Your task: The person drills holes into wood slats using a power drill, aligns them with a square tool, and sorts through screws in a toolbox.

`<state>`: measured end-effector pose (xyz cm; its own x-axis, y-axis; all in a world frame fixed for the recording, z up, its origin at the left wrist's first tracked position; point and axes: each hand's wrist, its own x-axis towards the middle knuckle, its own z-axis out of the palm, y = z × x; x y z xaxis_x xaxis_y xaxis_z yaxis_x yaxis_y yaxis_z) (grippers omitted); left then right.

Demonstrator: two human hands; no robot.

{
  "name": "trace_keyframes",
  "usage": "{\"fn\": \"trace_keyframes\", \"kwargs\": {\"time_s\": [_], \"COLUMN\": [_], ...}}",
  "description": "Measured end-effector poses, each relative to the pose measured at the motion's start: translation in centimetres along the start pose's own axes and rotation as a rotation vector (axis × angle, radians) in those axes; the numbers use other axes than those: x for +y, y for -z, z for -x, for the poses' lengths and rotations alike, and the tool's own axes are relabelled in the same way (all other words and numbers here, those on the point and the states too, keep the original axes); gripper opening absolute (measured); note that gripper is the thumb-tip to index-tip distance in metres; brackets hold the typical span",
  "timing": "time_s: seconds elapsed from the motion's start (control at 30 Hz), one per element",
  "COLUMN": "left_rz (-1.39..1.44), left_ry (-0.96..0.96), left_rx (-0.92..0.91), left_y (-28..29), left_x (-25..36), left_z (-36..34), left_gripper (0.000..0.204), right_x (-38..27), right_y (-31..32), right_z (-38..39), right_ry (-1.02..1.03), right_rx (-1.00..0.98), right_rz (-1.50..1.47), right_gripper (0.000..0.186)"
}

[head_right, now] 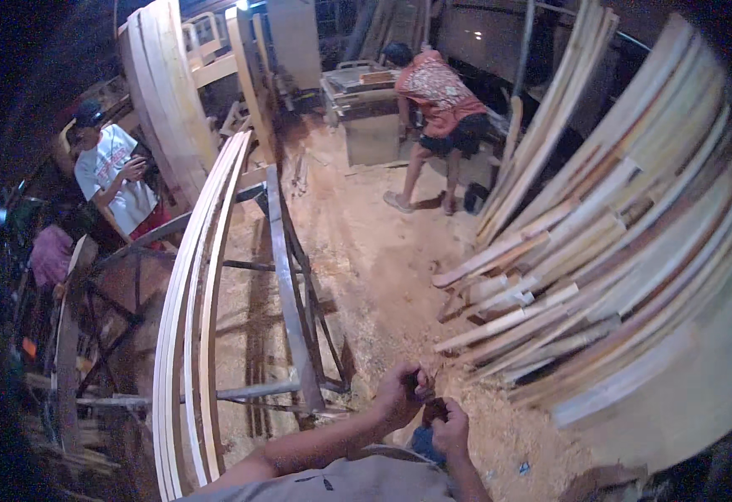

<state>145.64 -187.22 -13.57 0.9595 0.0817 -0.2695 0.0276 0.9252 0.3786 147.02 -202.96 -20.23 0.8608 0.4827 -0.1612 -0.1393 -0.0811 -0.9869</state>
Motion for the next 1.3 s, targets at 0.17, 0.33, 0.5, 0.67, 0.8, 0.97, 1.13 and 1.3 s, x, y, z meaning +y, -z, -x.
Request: {"fn": "trace_keyframes", "kwargs": {"time_s": [0.17,0.33,0.5,0.67,0.8,0.97,1.13,1.3], "left_rz": [0.041,-0.069,0.138,0.034,0.084,0.252,0.157,-0.021], "left_ry": [0.077,-0.137,-0.39,-0.515,-0.428,-0.571,-0.61,-0.775], "left_rx": [0.121,0.214,0.494,0.466,0.203,0.2,0.188,0.419], "left_y": [2.2,2.0,-0.4,0.4,3.6,6.9,6.8,8.2], "left_x": [3.7,6.6,13.2,19.3,25.7,35.2,47.4,55.5], "left_z": [-10.4,-22.8,-30.7,-38.4,-44.7,-51.9,-55.4,-61.8], "left_gripper": [0.029,0.028,0.029,0.029,0.03,0.034,0.032,0.033], "right_x": [0.2,-1.4,-4.5,-5.0,-4.1,-6.5,-12.0,-18.3], "right_y": [-0.6,0.3,0.4,-2.3,-4.5,-12.0,-19.9,-28.1], "right_z": [-12.4,-26.5,-37.8,-48.3,-57.5,-69.0,-78.7,-84.4], "right_ry": [-0.166,-0.311,-0.267,-0.245,-0.345,-0.324,-0.275,-0.415], "right_rx": [-0.151,-0.234,-0.586,-0.551,-0.576,-0.828,-0.818,-0.601], "right_rz": [-0.207,-0.666,-0.575,-0.508,-0.425,-0.487,-0.36,-0.433], "right_gripper": [0.017,0.027,0.024,0.022,0.021,0.027,0.025,0.037]}}
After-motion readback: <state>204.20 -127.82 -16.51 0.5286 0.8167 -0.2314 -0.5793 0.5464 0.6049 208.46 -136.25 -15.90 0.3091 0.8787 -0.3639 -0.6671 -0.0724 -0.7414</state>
